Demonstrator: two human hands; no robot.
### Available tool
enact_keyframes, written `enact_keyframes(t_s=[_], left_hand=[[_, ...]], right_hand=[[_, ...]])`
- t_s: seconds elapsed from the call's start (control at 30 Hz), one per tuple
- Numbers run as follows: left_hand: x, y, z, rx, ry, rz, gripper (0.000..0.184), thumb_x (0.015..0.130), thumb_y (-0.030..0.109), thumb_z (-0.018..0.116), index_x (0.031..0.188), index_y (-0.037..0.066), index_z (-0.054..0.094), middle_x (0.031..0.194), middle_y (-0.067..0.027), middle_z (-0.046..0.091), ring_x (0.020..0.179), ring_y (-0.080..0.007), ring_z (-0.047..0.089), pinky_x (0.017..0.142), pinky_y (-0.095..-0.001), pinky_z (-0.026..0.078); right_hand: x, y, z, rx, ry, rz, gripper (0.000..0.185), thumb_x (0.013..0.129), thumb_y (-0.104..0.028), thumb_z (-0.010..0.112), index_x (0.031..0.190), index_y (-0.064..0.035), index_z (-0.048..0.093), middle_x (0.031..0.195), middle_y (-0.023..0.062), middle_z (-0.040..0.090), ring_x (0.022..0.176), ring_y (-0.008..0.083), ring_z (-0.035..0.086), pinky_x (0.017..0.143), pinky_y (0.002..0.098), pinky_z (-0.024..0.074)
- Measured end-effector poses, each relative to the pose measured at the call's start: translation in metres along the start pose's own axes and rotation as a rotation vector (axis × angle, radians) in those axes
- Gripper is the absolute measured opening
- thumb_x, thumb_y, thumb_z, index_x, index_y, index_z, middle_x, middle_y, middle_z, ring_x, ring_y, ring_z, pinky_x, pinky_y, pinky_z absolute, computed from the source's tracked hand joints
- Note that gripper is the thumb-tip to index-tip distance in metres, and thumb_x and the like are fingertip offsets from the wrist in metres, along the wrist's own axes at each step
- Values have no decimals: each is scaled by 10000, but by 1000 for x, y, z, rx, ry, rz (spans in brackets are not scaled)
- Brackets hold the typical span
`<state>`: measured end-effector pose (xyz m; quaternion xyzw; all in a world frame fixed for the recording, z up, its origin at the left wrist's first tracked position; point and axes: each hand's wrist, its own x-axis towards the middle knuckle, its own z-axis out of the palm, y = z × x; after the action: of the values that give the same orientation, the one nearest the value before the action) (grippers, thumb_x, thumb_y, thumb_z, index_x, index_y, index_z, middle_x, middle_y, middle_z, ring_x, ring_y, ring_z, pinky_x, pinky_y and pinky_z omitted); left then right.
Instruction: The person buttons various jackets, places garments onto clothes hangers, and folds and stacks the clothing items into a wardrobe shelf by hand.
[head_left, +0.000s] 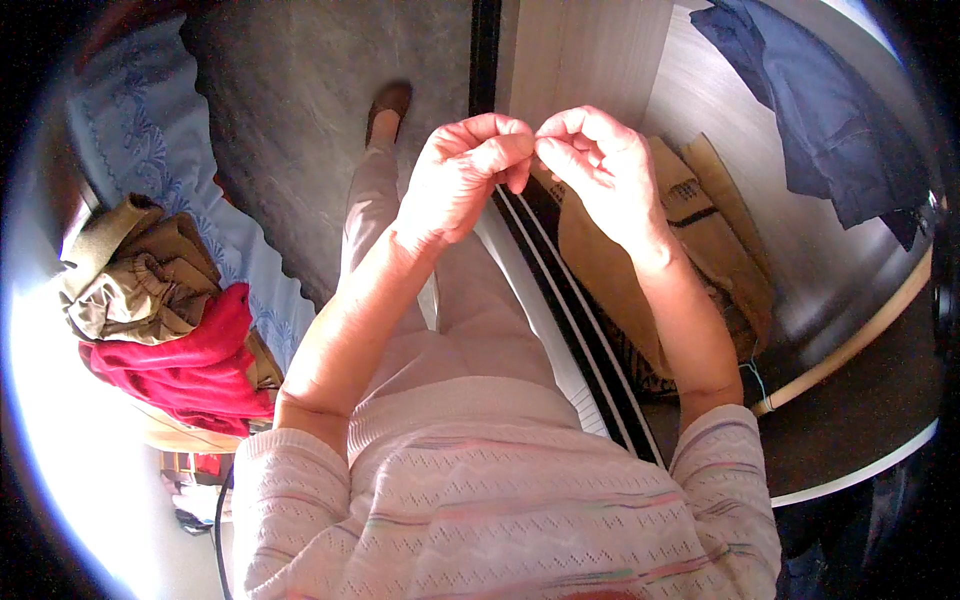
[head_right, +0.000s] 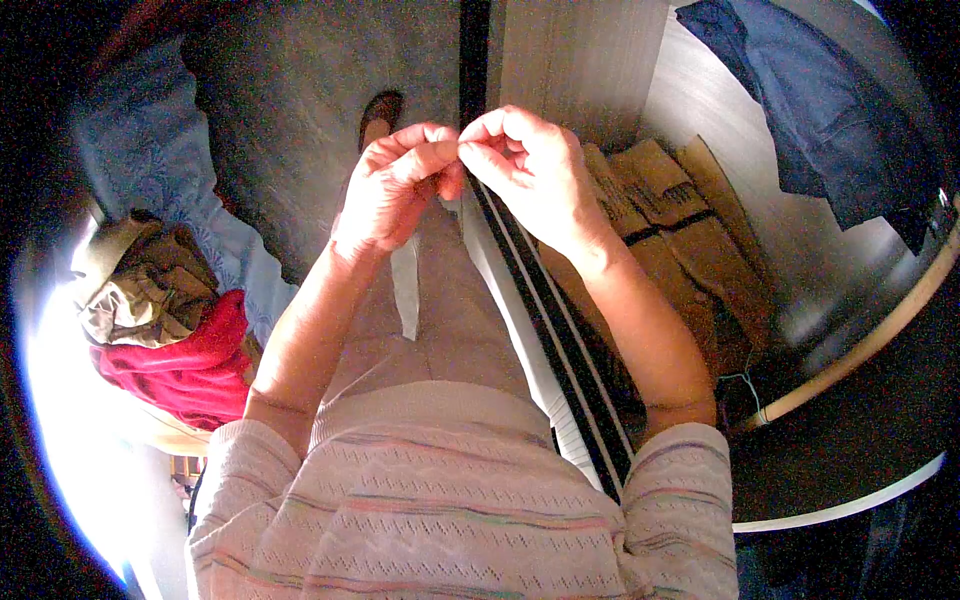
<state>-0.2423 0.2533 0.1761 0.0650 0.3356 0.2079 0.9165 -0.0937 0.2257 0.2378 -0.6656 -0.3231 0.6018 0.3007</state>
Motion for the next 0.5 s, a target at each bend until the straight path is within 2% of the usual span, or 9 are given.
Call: enact_keyframes(t_s=[0.1, 0.23, 0.33, 0.5], left_hand=[[-1, 1, 2, -66, 28, -37, 123, 789, 105, 603, 831, -10, 603, 693, -59, 592, 576, -108, 509, 561, -213, 419], [-2, -1, 0, -85, 29, -31, 126, 795, 102, 602, 844, -14, 608, 714, -67, 603, 585, -110, 517, 566, -215, 429], [-4, -1, -1, -70, 24, 1, 120, 799, 97, 600, 845, -13, 611, 719, -64, 606, 591, -105, 518, 569, -214, 432], [-5, -4, 0, 81, 49, 70, 110, 798, 94, 601, 839, -7, 615, 717, -48, 610, 602, -86, 516, 579, -211, 434]], right_hand=[[1, 5, -4, 25, -20, 21, 69, 836, -58, 558, 871, 0, 548, 749, 29, 589, 685, 91, 576, 617, 211, 471], [-1, 6, -2, 106, -19, 78, 86, 852, -108, 550, 867, -24, 556, 744, 10, 583, 672, 65, 550, 574, 189, 439], [-2, 6, -2, 137, -34, 124, 79, 869, -98, 521, 890, -25, 543, 761, 8, 571, 695, 76, 544, 614, 211, 453], [-3, 9, -1, 80, -18, 126, 78, 866, -99, 528, 889, -27, 545, 779, 7, 572, 694, 73, 545, 615, 208, 454]])
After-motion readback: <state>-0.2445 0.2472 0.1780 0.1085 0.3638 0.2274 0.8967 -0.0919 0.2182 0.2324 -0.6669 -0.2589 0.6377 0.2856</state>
